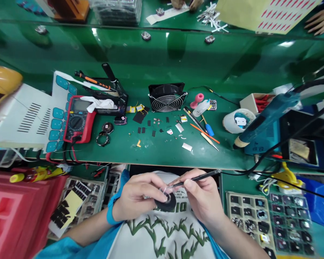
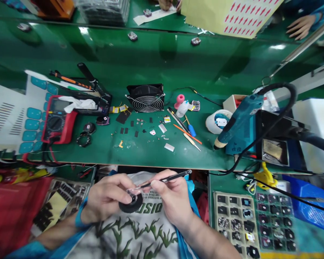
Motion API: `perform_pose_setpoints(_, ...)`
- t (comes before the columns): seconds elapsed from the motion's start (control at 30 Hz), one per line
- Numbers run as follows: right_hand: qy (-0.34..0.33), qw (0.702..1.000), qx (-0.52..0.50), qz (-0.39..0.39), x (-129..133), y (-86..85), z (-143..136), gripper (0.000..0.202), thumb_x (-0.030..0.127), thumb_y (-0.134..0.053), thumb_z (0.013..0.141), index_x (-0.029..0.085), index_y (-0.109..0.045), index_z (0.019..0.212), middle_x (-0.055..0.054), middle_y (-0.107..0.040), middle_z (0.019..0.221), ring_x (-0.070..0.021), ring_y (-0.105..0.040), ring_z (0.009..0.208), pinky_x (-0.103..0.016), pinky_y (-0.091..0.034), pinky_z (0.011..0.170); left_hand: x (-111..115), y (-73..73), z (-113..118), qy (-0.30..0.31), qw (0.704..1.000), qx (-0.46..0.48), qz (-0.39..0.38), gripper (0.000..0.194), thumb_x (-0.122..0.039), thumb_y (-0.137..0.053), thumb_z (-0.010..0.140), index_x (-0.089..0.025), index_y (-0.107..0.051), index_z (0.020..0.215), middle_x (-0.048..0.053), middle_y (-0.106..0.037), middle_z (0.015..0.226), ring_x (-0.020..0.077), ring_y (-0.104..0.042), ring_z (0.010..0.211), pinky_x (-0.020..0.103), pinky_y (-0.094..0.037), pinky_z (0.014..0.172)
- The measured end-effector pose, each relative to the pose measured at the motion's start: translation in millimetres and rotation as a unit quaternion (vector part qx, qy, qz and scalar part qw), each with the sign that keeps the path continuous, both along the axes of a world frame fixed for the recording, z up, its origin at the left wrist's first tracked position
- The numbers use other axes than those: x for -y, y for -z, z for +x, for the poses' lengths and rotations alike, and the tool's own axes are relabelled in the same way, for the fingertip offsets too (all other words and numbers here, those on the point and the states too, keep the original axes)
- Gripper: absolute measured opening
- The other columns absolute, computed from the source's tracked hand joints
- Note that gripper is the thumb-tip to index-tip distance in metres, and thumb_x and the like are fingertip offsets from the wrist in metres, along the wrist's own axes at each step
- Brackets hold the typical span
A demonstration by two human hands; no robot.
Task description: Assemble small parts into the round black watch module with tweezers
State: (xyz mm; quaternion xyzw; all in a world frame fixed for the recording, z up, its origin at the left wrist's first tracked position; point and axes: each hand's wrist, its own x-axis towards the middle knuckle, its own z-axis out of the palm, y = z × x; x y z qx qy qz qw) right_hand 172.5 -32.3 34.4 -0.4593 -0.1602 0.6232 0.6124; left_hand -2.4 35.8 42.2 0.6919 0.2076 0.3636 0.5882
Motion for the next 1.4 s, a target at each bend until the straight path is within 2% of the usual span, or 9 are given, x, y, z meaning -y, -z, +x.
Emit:
perform_pose_setpoints(0.1, -0.015, 0.998, 0.042, 0.042, 4, -1.5, 6, 0.013, 0.031, -0.075, 0.075, 0.02, -0.07, 0.079, -0.006, -0.077, 0.072, -0.0267, -0.077, 0.07, -0.04, -0.064, 0.066, 1, 2.3, -1, 0.003, 0.999, 0.015, -0.045, 0.034, 0.003, -0.067, 0.073, -0.025, -0.068, 0.092, 0.0, -0.069, 0.088, 0.0131, -0.071, 0.077, 0.021, -0.06, 0.066)
perform_pose_setpoints(0.2, -0.038, 0.984, 0.122, 0.121, 10, -9.0, 19, 0.008, 0.029, -0.069, 0.081, 0.024, -0.072, 0.086, -0.007, -0.077, 0.086, -0.0283, -0.076, 0.082, -0.045, -0.063, 0.073, 2, 3.9, -2, 0.005, 0.997, 0.029, -0.075, 0.037, 0.006, -0.065, 0.073, -0.025, -0.068, 0.093, 0.001, -0.069, 0.09, 0.0147, -0.072, 0.079, 0.024, -0.061, 0.067)
perform_pose_setpoints(0.33, -0.117, 0.928, 0.26, 0.24, 14, -23.7, 38, 0.017, 0.02, -0.062, 0.085, 0.026, -0.072, 0.098, -0.007, -0.077, 0.093, -0.0283, -0.075, 0.091, -0.045, -0.064, 0.077, 2, 2.8, -2, 0.002, 0.995, 0.035, -0.089, 0.035, 0.006, -0.067, 0.072, -0.023, -0.068, 0.091, 0.001, -0.07, 0.089, 0.0142, -0.072, 0.078, 0.021, -0.06, 0.064)
perform_pose_setpoints(0.47, -0.169, 0.883, 0.332, 0.285, 11, -32.8, 43, 0.028, 0.016, -0.057, 0.088, 0.03, -0.067, 0.11, -0.005, -0.076, 0.101, -0.0261, -0.073, 0.102, -0.041, -0.064, 0.083, 3, 2.4, -1, 0.006, 0.99, 0.053, -0.127, 0.032, 0.001, -0.069, 0.073, -0.025, -0.068, 0.091, 0.002, -0.07, 0.089, 0.0152, -0.072, 0.076, 0.024, -0.061, 0.063)
perform_pose_setpoints(0.6, -0.178, 0.869, 0.352, 0.3, 7, -35.9, 41, 0.035, 0.013, -0.062, 0.084, 0.031, -0.065, 0.114, -0.004, -0.075, 0.105, -0.0235, -0.073, 0.101, -0.036, -0.065, 0.083, 4, 3.2, -1, 0.01, 0.979, 0.082, -0.185, 0.036, 0.004, -0.074, 0.066, -0.023, -0.069, 0.089, 0.002, -0.07, 0.089, 0.0157, -0.072, 0.074, 0.025, -0.062, 0.061)
perform_pose_setpoints(0.8, -0.194, 0.852, 0.374, 0.31, 8, -33.0, 43, 0.043, 0.01, -0.065, 0.082, 0.033, -0.061, 0.119, -0.002, -0.075, 0.107, -0.022, -0.072, 0.104, -0.035, -0.064, 0.087, 6, 3.3, 0, 0.027, 0.96, 0.108, -0.259, 0.031, 0.0, -0.072, 0.07, -0.024, -0.068, 0.09, 0.002, -0.07, 0.089, 0.0159, -0.072, 0.074, 0.028, -0.063, 0.062)
perform_pose_setpoints(1.07, -0.208, 0.838, 0.395, 0.312, 14, -26.1, 42, 0.05, 0.008, -0.067, 0.08, 0.035, -0.059, 0.121, 0.001, -0.072, 0.114, -0.0212, -0.07, 0.109, -0.034, -0.062, 0.092, 8, 8.6, -2, 0.044, 0.947, 0.122, -0.293, 0.037, 0.006, -0.072, 0.068, -0.024, -0.068, 0.089, 0.002, -0.07, 0.091, 0.0153, -0.072, 0.075, 0.025, -0.063, 0.058)
perform_pose_setpoints(1.27, -0.199, 0.839, 0.409, 0.3, 15, -26.3, 40, 0.057, 0.005, -0.07, 0.076, 0.039, -0.058, 0.12, 0.003, -0.073, 0.115, -0.0197, -0.072, 0.106, -0.029, -0.064, 0.087, 9, 11.2, -2, 0.037, 0.946, 0.118, -0.3, 0.026, -0.007, -0.075, 0.072, -0.026, -0.068, 0.088, 0.002, -0.071, 0.089, 0.0158, -0.072, 0.076, 0.028, -0.062, 0.066)
perform_pose_setpoints(1.4, -0.178, 0.836, 0.429, 0.294, 14, -29.7, 37, 0.05, 0.006, -0.072, 0.074, 0.033, -0.064, 0.115, 0.001, -0.075, 0.11, -0.0197, -0.074, 0.101, -0.027, -0.065, 0.085, 9, 7.3, 1, 0.015, 0.953, 0.103, -0.284, 0.021, -0.01, -0.075, 0.072, -0.024, -0.069, 0.085, 0.002, -0.071, 0.087, 0.0157, -0.073, 0.076, 0.027, -0.061, 0.068)
